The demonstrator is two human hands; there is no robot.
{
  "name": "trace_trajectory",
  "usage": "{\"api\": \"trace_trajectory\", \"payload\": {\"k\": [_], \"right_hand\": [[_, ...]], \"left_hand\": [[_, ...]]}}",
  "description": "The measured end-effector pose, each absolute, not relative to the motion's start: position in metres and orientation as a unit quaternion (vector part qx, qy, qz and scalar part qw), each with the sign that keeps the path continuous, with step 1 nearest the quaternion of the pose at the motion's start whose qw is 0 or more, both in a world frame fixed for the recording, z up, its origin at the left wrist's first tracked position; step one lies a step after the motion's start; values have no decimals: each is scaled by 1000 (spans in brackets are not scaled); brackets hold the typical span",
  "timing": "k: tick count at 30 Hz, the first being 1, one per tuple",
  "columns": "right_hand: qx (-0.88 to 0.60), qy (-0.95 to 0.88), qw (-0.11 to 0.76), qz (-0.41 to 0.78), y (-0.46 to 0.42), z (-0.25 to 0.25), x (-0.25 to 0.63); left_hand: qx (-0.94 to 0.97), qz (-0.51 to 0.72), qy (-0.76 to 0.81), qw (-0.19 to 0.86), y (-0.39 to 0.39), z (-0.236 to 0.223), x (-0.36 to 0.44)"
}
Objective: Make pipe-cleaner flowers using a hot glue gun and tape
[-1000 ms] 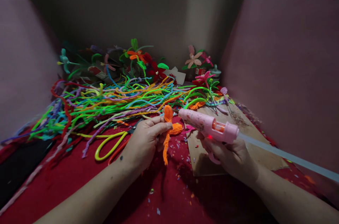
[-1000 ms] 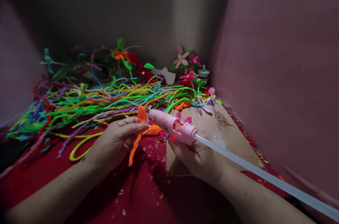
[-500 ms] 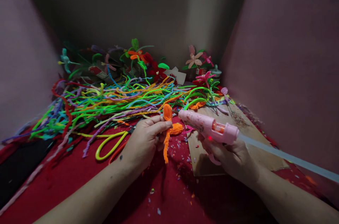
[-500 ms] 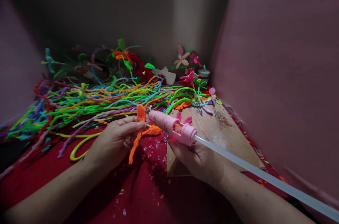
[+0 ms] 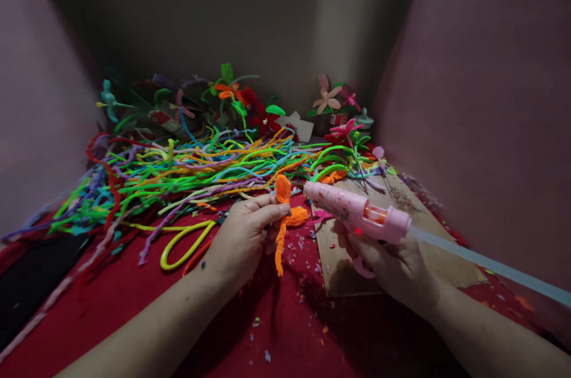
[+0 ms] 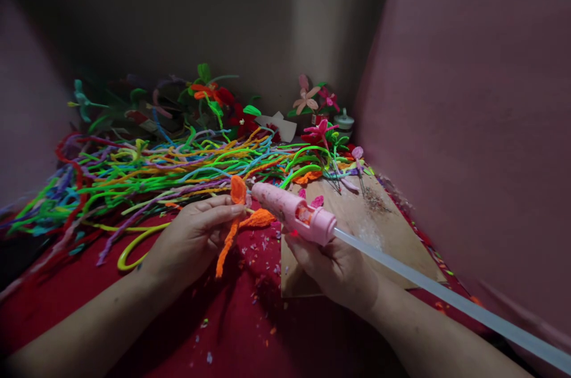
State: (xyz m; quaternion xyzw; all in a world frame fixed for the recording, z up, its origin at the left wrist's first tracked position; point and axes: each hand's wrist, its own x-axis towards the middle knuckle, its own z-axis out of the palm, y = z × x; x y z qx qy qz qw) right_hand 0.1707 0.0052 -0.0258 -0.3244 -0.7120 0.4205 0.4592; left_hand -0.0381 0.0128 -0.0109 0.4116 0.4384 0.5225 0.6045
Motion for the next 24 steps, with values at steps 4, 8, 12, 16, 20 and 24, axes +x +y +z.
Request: {"api": "trace_trajectory", "payload": {"k": [4, 8, 12, 16, 20, 24], "right_hand": [[-334, -717, 450, 415, 4, -21, 168], [-335, -712, 449, 423, 4, -22, 169], [-334, -709, 445, 434, 5, -28, 172], [-332, -704, 444, 444, 5, -33, 173], [-332, -696, 448, 452, 5, -35, 174], [-337, -698, 435, 458, 4, -32, 174]], "left_hand": [[414, 518, 437, 608, 12, -10, -38], [417, 517, 440, 605, 11, -10, -38], [411, 518, 440, 607, 11, -10, -38], [409, 517, 447, 604, 11, -9, -38], [413, 519, 444, 603, 11, -8, -39], [403, 521, 451, 603, 10, -7, -38]]}}
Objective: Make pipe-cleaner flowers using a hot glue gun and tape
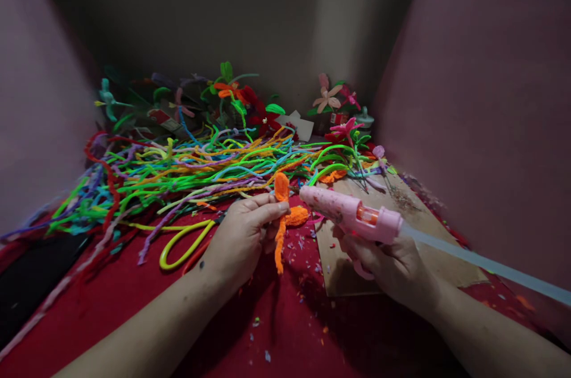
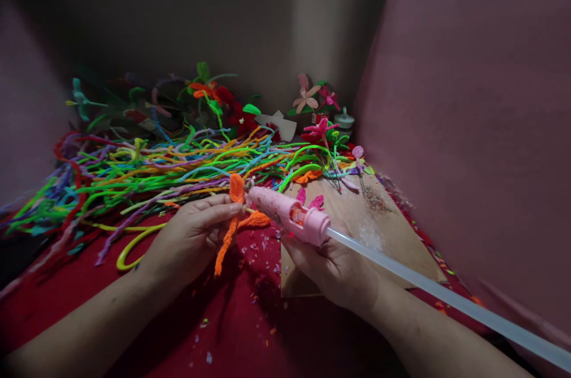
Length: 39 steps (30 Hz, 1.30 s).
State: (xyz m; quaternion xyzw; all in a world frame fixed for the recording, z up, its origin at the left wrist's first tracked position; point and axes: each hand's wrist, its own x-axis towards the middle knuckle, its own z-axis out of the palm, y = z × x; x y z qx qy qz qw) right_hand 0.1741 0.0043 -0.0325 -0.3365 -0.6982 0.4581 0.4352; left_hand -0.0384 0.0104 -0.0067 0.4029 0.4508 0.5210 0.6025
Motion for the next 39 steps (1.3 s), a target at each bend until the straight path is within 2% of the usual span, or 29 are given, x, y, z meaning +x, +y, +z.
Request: {"api": "trace_trajectory", "payload": {"k": [11, 39], "right_hand": [[-344, -714, 447, 415, 2, -19, 168], [-327, -712, 451, 427, 0, -14, 164]], "left_hand": [[404, 516, 438, 615, 11, -9, -39], [396, 517, 430, 626, 10, -6, -41]]}}
